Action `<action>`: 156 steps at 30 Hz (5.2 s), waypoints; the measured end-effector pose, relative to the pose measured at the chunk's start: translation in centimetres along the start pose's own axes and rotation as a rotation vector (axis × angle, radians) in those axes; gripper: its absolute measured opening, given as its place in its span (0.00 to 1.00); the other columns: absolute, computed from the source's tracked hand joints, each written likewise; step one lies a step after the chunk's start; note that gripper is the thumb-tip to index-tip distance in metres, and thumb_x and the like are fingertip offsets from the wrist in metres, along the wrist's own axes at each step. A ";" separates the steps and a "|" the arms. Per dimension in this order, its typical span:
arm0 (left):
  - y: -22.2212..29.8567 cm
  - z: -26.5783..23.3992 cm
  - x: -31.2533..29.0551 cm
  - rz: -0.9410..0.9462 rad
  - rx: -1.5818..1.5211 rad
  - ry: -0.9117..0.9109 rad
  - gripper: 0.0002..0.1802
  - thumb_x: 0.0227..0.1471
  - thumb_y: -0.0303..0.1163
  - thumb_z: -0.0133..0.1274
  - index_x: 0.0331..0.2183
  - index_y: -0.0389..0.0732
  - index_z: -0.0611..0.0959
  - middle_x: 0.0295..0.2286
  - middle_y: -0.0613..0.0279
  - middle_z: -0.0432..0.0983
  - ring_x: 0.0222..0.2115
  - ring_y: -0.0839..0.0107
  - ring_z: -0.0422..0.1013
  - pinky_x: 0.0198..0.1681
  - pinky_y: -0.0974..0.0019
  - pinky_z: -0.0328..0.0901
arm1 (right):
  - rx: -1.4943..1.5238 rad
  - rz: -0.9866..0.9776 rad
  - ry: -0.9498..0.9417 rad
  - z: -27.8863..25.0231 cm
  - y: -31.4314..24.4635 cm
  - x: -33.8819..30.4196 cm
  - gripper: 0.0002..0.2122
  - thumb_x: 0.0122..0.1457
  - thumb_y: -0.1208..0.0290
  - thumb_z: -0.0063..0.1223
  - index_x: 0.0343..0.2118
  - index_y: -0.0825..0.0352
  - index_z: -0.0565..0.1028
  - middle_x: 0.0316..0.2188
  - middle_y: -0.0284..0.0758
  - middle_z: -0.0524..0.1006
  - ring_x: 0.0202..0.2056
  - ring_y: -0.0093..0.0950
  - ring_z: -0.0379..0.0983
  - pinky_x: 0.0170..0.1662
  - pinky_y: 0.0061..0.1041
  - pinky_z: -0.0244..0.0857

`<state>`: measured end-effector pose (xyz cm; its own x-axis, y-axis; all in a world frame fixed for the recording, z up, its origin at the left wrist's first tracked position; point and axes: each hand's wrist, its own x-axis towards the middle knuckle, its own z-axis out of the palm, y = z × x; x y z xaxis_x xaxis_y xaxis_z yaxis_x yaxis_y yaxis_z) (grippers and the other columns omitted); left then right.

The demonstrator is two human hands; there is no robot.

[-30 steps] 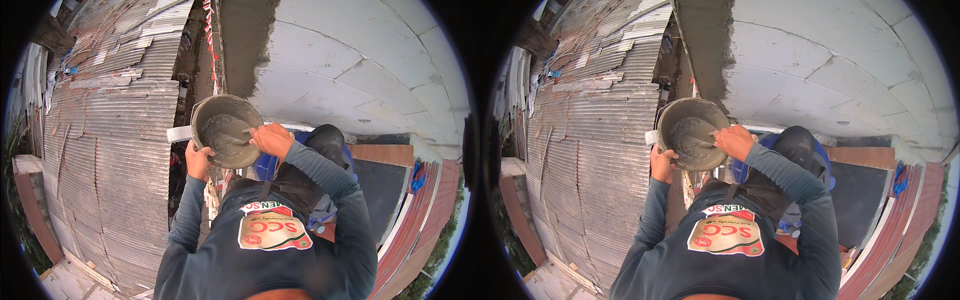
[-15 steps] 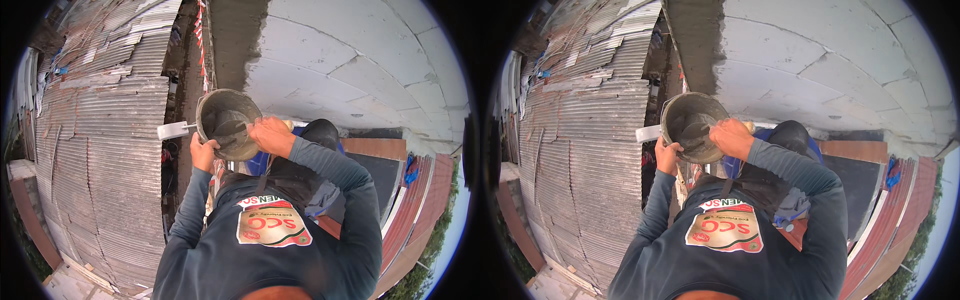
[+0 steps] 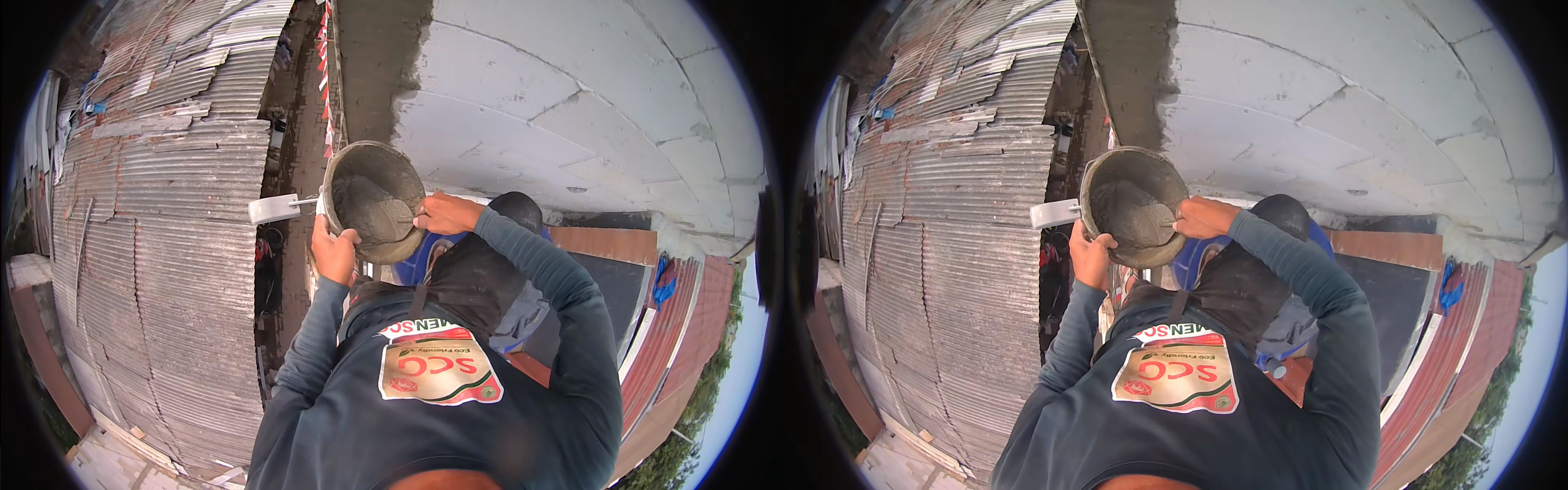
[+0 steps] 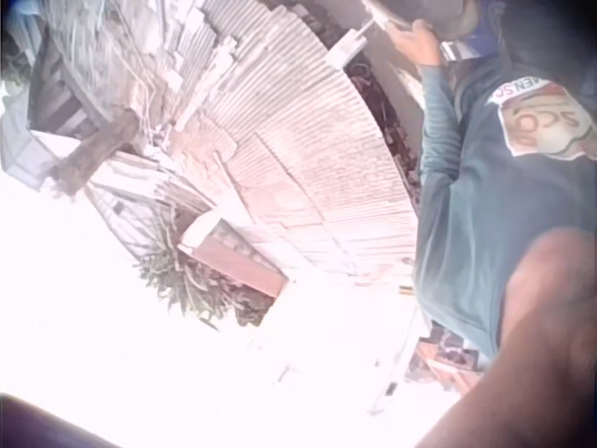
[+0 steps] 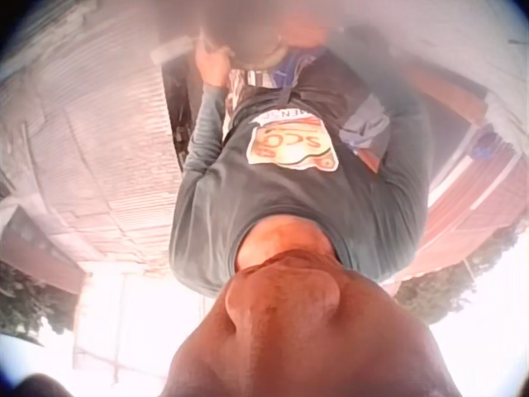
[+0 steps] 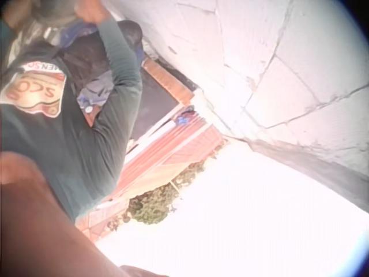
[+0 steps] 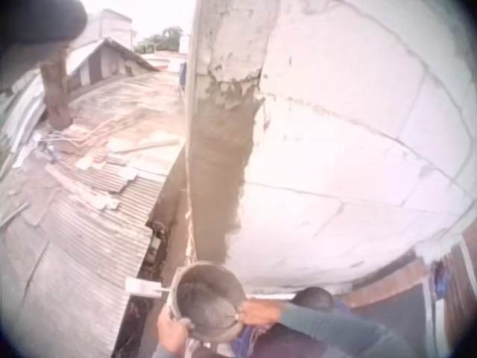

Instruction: The person applies plaster to a vertical wall edge using a trowel while holding a bucket of wet plaster. They repeatedly scoop plaster from the bucket and smooth it onto the corner of the wall.

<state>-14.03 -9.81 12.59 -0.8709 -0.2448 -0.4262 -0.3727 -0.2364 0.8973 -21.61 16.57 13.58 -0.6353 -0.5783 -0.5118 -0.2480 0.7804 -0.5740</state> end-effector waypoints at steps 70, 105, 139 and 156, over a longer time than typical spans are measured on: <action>3.3 3.9 3.8 -0.163 -0.290 -0.120 0.22 0.39 0.14 0.52 0.41 0.39 0.71 0.33 0.57 0.71 0.25 0.63 0.74 0.15 0.64 0.68 | -0.410 0.033 0.964 -27.4 -15.9 -11.6 0.23 0.73 0.55 0.44 0.35 0.76 0.73 0.22 0.52 0.75 0.26 0.50 0.76 0.36 0.45 0.71; 0.9 1.4 3.7 -0.145 -0.238 -0.065 0.22 0.41 0.15 0.51 0.42 0.38 0.74 0.31 0.58 0.73 0.23 0.66 0.74 0.13 0.65 0.70 | -0.107 0.124 0.431 -22.1 -4.9 -8.3 0.20 0.72 0.56 0.45 0.43 0.72 0.78 0.31 0.47 0.80 0.32 0.45 0.77 0.39 0.40 0.71; -1.3 -1.2 2.7 -0.143 -0.232 0.022 0.20 0.38 0.16 0.52 0.38 0.38 0.73 0.30 0.58 0.72 0.24 0.63 0.75 0.13 0.61 0.71 | 0.318 -0.578 0.061 -22.3 -15.9 -12.8 0.18 0.70 0.58 0.56 0.46 0.72 0.78 0.26 0.33 0.76 0.25 0.23 0.71 0.29 0.25 0.65; -1.9 -0.3 4.5 -0.142 -0.290 0.042 0.21 0.41 0.16 0.51 0.42 0.37 0.73 0.32 0.56 0.73 0.23 0.65 0.74 0.14 0.61 0.71 | 0.368 -0.253 0.561 -25.4 -12.6 -13.5 0.13 0.70 0.61 0.55 0.44 0.68 0.72 0.27 0.32 0.75 0.25 0.22 0.71 0.28 0.26 0.67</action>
<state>-17.16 -10.78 8.90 -0.8006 -0.2269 -0.5546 -0.3775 -0.5279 0.7608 -28.49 20.61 44.01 -0.8956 -0.4445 0.0145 -0.2375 0.4504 -0.8607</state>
